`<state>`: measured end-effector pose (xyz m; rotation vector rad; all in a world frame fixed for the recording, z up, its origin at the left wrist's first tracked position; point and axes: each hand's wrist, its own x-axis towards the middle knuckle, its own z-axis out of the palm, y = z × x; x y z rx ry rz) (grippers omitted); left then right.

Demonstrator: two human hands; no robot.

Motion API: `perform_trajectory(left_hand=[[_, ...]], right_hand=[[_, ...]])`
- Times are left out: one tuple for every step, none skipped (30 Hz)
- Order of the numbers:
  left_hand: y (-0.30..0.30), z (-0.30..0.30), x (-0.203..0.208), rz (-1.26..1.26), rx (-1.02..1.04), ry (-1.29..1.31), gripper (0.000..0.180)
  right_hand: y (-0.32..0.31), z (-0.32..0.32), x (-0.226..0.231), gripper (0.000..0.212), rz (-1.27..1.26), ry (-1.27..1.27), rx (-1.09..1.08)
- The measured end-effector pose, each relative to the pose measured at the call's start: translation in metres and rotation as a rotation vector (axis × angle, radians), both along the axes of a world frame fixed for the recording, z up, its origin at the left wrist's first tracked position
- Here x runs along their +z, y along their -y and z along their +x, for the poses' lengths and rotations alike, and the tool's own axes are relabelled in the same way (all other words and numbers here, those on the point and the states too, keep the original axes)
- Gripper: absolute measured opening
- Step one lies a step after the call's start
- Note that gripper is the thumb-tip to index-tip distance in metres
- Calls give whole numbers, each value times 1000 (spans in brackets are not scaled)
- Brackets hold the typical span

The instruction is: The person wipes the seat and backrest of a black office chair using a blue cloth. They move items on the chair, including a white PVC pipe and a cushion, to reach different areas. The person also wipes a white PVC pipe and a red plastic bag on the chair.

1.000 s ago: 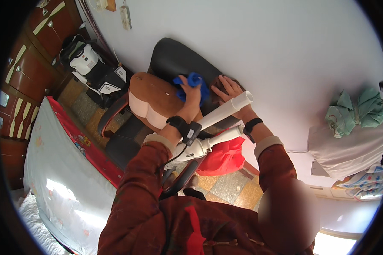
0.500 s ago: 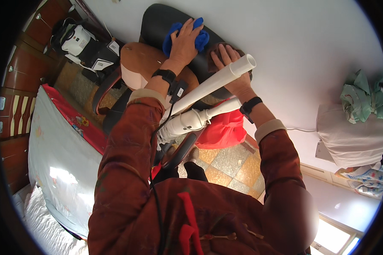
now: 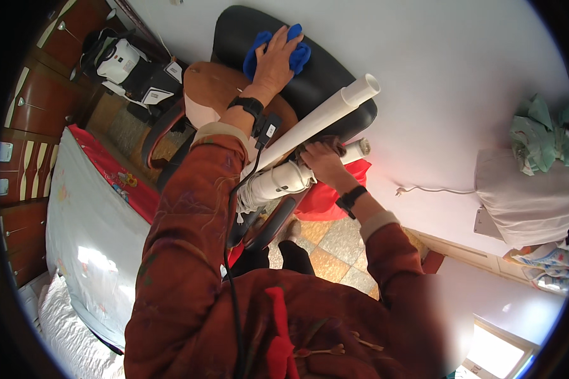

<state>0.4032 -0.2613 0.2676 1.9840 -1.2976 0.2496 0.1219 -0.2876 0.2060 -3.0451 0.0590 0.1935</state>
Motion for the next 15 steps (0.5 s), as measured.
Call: perform_trajectory(left_hand=[[0,2,1,33,-1,-3,76],[0,4,3,49,-3,4,72],[-2,5,7,101,-2,1,67],[-4,4,12,30,-14,-28,61],[-8,3,19,-7,-21,-64,55],[-10,2,29,28,-28,-145,50],[-15,-2,39,-123,-191,-449,46],[-26,-14,46,-195,-355,-802,44],[-39,-29,52,-283,-548,-1127,43],[-49,-46,57,-294,-551,-1077,44],[-57,-65,60,-328,-584,-996,46],[-59,-80,63,-425,-656,-876,48],[-57,-94,64,-433,-647,-890,48],[-56,-106,62,-446,-558,-848,42],[-56,-116,58,-427,-451,-812,37]], right_hand=[[-4,0,16,28,75,256,-83],[-8,1,35,25,151,479,-168],[-14,2,56,22,236,782,-214],[-27,-1,78,26,621,842,-463],[-38,-1,101,29,1023,961,-674],[-42,3,124,33,1033,1031,-710],[-46,5,145,37,1043,1103,-753],[-51,13,160,40,1027,1218,-749],[-55,19,171,43,1142,1208,-733],[-53,32,176,46,1230,1233,-666],[-52,40,177,49,1298,1242,-560],[-50,47,175,51,1278,1167,-590],[-48,54,167,52,1046,1053,-809],[-51,57,157,52,967,1112,-773],[-53,60,144,53,932,1134,-851]])
